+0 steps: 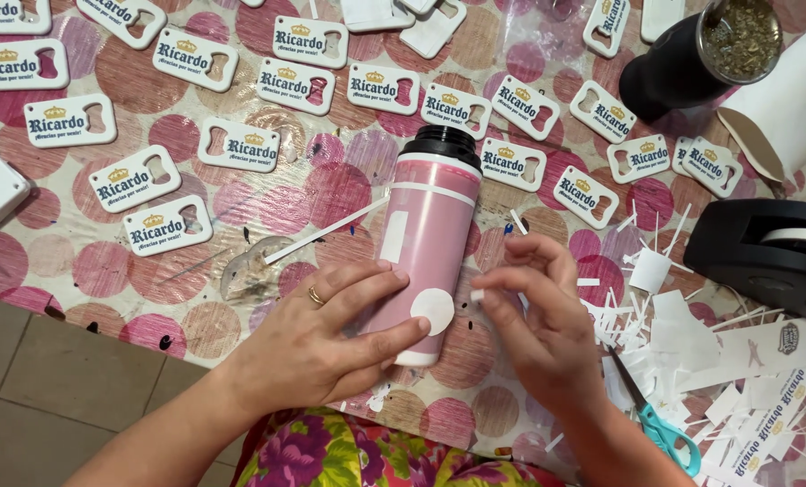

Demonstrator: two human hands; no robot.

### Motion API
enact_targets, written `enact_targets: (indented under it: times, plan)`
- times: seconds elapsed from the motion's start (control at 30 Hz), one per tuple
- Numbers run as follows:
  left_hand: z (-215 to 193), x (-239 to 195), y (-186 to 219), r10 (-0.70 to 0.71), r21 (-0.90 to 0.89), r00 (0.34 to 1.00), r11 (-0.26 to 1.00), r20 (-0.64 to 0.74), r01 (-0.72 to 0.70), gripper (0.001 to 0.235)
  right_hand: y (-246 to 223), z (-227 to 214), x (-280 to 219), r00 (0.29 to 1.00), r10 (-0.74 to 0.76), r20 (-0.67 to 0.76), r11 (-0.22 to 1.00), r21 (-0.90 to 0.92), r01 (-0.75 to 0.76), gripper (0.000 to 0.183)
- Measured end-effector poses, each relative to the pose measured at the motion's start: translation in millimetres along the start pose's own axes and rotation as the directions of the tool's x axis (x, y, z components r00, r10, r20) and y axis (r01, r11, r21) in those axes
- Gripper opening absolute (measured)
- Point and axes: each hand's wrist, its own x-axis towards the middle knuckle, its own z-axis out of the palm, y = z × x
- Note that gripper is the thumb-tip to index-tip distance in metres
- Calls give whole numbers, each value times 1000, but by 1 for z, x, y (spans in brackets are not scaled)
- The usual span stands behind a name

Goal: The person cuts small pieces of paper and stickers using scissors and applies them to a pink thermos and white plastic bottle openers. They handle the items one at a time, smoothing the stickers onto the surfaces.

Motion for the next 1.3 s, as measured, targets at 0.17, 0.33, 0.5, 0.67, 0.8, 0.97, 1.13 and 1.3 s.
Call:
enact_targets:
  times: [0.17,0.33,0.5,0.67,0.8,0.97,1.13,1.3]
  plan:
    - [1,-2,1,29,124,999,992,-24,-25,43,-14,-8,3,994,4,110,996,-89,6,18]
    - [4,-4,1,41,188,998,982,-37,-33,46,-19,-5,0,960,155,234,969,156,-194,55]
    - [0,-1,1,45,180,999,983,-3,-44,47,-15,-1,2,930,245,274,875,350,-334,43]
    - [1,-3,0,55,189,998,980,2,-55,47,-11,-4,3,921,257,291,875,335,-350,41]
    - [-2,2,-1,83,206,997,975,3,-81,45,-15,-7,8,915,242,323,888,305,-343,41]
    - [-5,5,-1,92,200,996,976,-17,-87,44,-13,-3,6,911,242,335,865,351,-359,40]
    - [-5,4,-1,86,184,996,980,-26,-79,44,-14,-2,7,907,244,344,857,360,-367,39]
    - [-7,6,-1,85,176,996,981,-28,-78,40,-14,-2,9,915,228,333,869,354,-345,41]
